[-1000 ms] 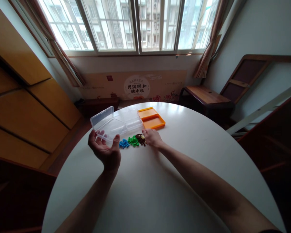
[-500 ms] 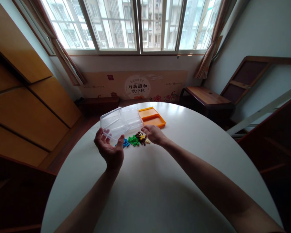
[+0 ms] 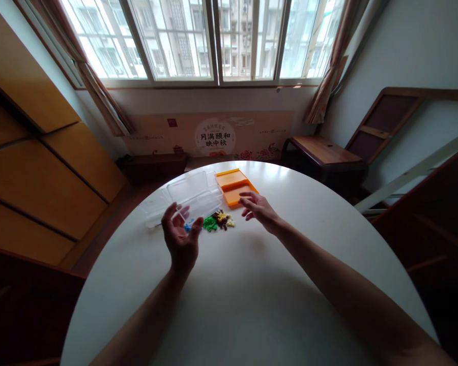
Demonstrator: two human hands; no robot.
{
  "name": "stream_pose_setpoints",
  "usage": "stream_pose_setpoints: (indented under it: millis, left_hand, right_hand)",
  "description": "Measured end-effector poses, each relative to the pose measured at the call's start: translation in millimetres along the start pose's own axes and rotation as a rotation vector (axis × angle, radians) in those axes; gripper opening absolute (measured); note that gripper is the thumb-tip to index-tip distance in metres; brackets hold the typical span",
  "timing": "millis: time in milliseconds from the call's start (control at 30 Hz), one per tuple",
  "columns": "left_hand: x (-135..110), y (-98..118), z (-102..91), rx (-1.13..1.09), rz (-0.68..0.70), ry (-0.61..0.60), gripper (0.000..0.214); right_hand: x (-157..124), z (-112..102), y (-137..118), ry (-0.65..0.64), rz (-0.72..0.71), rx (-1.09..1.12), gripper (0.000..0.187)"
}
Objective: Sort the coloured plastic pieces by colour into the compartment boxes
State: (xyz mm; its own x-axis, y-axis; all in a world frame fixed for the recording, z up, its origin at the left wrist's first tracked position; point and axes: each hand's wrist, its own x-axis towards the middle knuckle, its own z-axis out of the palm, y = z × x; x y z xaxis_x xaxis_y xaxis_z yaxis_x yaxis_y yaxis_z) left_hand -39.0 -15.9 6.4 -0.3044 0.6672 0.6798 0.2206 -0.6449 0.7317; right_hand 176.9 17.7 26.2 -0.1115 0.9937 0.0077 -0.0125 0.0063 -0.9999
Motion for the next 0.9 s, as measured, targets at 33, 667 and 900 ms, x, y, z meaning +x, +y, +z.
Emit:
stream_pose_setpoints:
  millis: [33, 667, 900]
  left_hand:
    - [-3, 0, 1.5, 0.005, -0.002, -0.068, 0.054]
    - [-5, 10, 0.8, 0.515, 0.095, -0.103, 0.030]
    - [18, 5, -19.1, 0.604, 0.045, 0.196, 0.034]
  right_hand:
    - [-7, 1, -1, -0.054, 0.041, 0.085, 0.037]
    - [15, -90, 2, 0.576, 0.154, -0.887, 0.032]
    - [62, -57, 5, 0.531, 0.189, -0.923, 0.032]
